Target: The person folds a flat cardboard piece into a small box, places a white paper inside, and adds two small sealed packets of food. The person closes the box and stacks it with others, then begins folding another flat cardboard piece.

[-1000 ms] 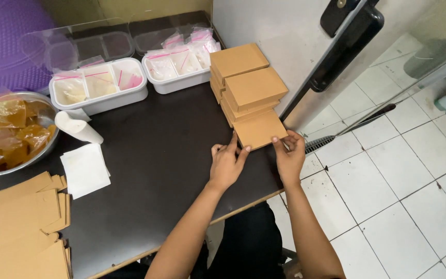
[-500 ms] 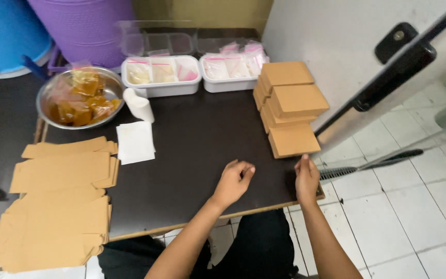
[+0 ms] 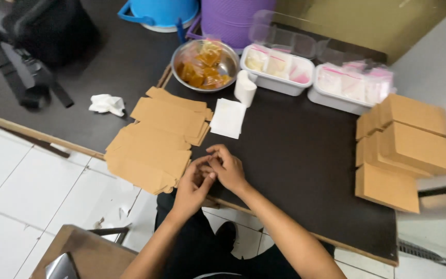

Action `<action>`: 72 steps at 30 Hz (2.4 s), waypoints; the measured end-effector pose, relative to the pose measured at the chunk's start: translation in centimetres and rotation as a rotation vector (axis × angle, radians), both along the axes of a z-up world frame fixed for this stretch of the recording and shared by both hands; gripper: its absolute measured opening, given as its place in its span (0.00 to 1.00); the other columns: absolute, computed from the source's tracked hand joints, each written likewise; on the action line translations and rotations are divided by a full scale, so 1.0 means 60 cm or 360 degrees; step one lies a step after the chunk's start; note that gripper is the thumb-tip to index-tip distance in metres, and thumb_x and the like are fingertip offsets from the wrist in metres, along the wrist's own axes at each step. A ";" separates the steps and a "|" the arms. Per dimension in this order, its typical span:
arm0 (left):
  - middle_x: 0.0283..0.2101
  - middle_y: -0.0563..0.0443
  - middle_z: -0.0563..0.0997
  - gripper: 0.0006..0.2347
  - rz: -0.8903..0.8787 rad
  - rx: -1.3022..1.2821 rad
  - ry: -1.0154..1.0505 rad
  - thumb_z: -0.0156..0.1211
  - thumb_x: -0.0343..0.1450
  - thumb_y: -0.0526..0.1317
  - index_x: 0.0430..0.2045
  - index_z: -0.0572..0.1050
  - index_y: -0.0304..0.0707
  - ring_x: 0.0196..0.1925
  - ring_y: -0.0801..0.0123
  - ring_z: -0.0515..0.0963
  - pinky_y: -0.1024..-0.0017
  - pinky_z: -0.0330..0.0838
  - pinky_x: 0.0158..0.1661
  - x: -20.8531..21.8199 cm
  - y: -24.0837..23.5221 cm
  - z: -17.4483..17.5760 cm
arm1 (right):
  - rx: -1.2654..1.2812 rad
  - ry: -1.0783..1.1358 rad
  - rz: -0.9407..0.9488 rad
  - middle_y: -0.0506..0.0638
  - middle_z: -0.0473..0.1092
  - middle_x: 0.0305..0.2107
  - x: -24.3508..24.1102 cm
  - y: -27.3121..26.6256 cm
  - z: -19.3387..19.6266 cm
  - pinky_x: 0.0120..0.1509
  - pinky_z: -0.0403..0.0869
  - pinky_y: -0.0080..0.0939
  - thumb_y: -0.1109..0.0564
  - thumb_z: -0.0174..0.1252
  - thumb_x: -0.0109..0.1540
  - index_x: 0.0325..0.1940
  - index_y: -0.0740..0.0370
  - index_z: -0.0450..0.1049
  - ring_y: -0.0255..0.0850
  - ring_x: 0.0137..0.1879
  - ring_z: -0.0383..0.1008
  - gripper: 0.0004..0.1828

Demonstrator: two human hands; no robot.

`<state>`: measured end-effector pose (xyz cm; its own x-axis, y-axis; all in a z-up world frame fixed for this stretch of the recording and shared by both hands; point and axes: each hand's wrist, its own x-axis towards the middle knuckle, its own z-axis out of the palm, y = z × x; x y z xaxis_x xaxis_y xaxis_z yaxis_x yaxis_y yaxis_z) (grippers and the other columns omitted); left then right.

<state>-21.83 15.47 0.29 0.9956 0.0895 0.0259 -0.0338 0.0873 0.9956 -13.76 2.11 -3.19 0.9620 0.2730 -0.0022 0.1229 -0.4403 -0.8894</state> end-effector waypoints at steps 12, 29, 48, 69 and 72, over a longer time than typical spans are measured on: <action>0.53 0.41 0.79 0.22 0.0190 0.2050 -0.0332 0.73 0.62 0.44 0.49 0.79 0.39 0.62 0.45 0.75 0.49 0.65 0.63 -0.062 0.211 0.020 | 0.0009 -0.1395 0.0794 0.56 0.76 0.46 0.000 0.110 0.009 0.56 0.76 0.54 0.44 0.65 0.61 0.46 0.57 0.79 0.54 0.56 0.76 0.18; 0.45 0.52 0.86 0.12 0.0154 0.1736 -0.0474 0.74 0.61 0.42 0.36 0.85 0.43 0.58 0.54 0.80 0.55 0.68 0.62 -0.054 0.234 0.007 | -0.0027 -0.1144 0.0842 0.54 0.77 0.50 0.000 0.109 0.013 0.66 0.73 0.54 0.40 0.65 0.56 0.55 0.56 0.78 0.52 0.62 0.75 0.28; 0.43 0.50 0.87 0.10 0.0174 0.1591 -0.0440 0.74 0.62 0.40 0.34 0.85 0.40 0.57 0.52 0.81 0.53 0.69 0.61 -0.057 0.233 0.010 | -0.0064 -0.1226 0.0808 0.55 0.79 0.46 0.000 0.107 0.012 0.66 0.73 0.55 0.37 0.63 0.58 0.45 0.54 0.82 0.53 0.60 0.76 0.22; 0.37 0.59 0.85 0.02 0.0622 0.1952 -0.0856 0.69 0.64 0.37 0.27 0.83 0.47 0.49 0.61 0.83 0.58 0.69 0.59 -0.035 0.210 -0.018 | -0.0011 -0.1493 0.0566 0.52 0.76 0.50 -0.002 0.116 0.007 0.57 0.78 0.49 0.35 0.55 0.65 0.64 0.52 0.72 0.49 0.57 0.78 0.29; 0.38 0.63 0.85 0.04 0.0794 0.2143 -0.1034 0.69 0.64 0.37 0.28 0.83 0.50 0.50 0.64 0.82 0.57 0.69 0.59 -0.020 0.199 0.013 | -0.0002 -0.1525 0.0524 0.57 0.73 0.55 0.000 0.116 0.009 0.62 0.76 0.54 0.37 0.63 0.59 0.68 0.55 0.68 0.52 0.61 0.75 0.37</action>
